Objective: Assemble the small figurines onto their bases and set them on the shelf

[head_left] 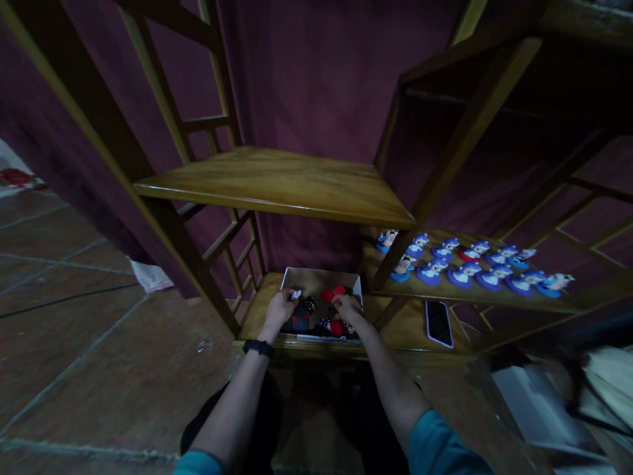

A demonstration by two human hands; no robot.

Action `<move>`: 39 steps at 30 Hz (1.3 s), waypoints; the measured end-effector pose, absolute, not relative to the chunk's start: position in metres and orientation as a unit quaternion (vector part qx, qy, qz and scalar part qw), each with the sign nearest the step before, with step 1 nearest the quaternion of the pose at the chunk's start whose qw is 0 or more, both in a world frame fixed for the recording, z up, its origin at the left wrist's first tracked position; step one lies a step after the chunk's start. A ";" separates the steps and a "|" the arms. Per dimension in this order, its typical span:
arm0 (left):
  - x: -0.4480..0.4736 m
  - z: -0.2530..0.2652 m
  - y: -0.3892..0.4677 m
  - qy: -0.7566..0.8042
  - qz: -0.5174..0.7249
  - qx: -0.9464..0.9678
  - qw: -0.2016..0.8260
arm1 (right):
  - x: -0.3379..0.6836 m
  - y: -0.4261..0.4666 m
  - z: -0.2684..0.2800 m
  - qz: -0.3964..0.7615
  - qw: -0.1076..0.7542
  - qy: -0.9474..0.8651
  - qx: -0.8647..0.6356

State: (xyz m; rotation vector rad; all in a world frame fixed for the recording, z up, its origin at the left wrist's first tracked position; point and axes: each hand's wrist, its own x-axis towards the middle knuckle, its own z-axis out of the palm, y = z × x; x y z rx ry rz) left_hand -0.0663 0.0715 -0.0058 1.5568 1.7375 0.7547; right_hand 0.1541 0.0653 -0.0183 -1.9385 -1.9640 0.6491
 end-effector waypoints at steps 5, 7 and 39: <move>-0.068 -0.009 0.077 0.688 0.281 0.591 0.312 | 0.142 0.065 -0.020 0.243 0.166 -0.725 -0.623; -0.065 -0.010 0.079 0.679 0.280 0.601 0.315 | 0.130 0.064 -0.019 0.234 0.173 -0.753 -0.590; -0.056 -0.018 0.054 0.608 0.090 0.741 0.272 | 0.121 0.068 -0.010 0.487 0.358 -0.544 -0.582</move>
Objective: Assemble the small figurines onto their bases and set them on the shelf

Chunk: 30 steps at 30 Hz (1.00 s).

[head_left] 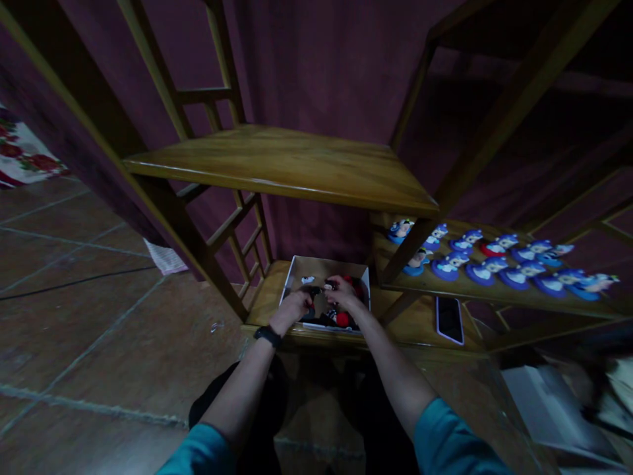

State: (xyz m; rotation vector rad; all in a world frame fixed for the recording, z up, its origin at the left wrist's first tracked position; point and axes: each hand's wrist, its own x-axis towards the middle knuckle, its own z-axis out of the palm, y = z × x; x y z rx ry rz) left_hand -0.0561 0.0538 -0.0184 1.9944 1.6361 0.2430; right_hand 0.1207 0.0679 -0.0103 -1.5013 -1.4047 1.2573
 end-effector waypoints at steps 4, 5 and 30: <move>-0.047 -0.010 0.038 0.578 0.066 0.776 0.244 | 0.123 0.063 0.001 0.616 0.469 -0.394 -0.496; -0.045 -0.007 0.034 0.581 0.066 0.774 0.241 | 0.124 0.060 0.006 0.629 0.485 -0.378 -0.475; -0.038 0.026 0.042 0.345 0.461 0.298 0.762 | 0.136 0.037 0.028 0.591 0.574 -0.342 -0.451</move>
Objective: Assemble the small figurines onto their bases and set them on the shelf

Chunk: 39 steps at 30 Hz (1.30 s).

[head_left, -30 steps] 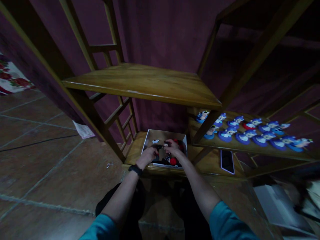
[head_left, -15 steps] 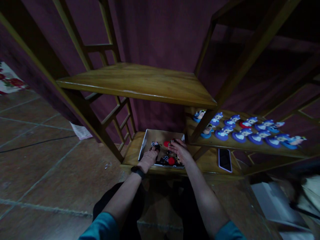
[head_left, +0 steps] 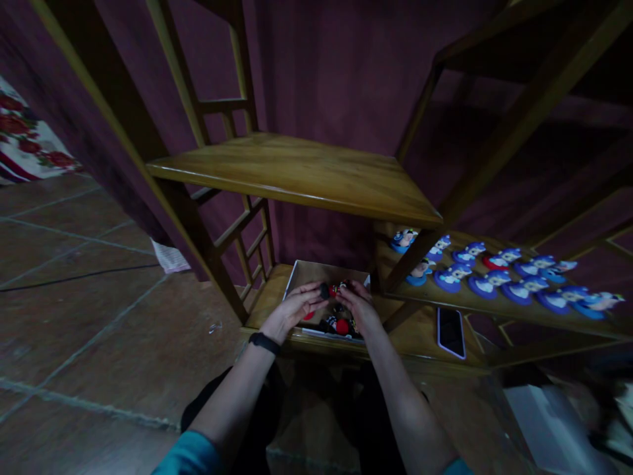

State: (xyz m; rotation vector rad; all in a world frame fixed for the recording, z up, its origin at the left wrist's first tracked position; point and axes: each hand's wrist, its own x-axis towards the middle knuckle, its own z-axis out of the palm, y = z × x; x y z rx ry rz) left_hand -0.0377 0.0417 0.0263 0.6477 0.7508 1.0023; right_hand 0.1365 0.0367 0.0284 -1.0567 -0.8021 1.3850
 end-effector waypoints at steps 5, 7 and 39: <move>-0.036 0.031 0.042 0.302 0.481 0.259 0.781 | 0.131 0.037 0.032 0.560 0.577 -0.386 -0.453; -0.036 0.030 0.042 0.293 0.484 0.257 0.784 | 0.129 0.037 0.034 0.553 0.578 -0.396 -0.450; -0.022 0.024 0.045 0.361 0.540 0.240 0.721 | 0.126 0.036 0.041 0.313 0.444 -0.622 -0.563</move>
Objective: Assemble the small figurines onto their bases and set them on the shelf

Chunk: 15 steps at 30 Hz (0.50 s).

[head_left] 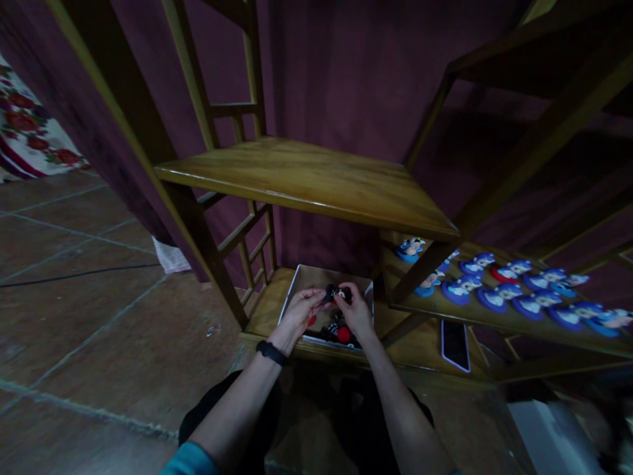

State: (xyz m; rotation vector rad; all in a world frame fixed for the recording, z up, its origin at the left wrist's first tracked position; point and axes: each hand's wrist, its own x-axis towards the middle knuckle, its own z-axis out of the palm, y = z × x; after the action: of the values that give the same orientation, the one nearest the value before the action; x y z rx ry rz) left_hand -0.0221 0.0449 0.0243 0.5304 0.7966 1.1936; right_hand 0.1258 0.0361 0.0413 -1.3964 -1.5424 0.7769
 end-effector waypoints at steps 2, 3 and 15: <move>-0.021 0.025 0.044 0.367 0.544 0.237 0.717 | 0.127 0.037 0.040 0.308 0.436 -0.635 -0.558; -0.021 0.025 0.043 0.371 0.547 0.233 0.713 | 0.128 0.038 0.040 0.306 0.430 -0.641 -0.557; -0.017 0.029 0.038 0.390 0.571 0.247 0.679 | 0.126 0.038 0.042 0.293 0.403 -0.677 -0.542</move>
State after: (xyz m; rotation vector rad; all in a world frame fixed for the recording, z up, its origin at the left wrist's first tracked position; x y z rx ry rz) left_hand -0.0174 0.0381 0.0286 0.5554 0.8770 1.2821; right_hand 0.1262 0.0379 0.0418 -1.3680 -1.7090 0.7405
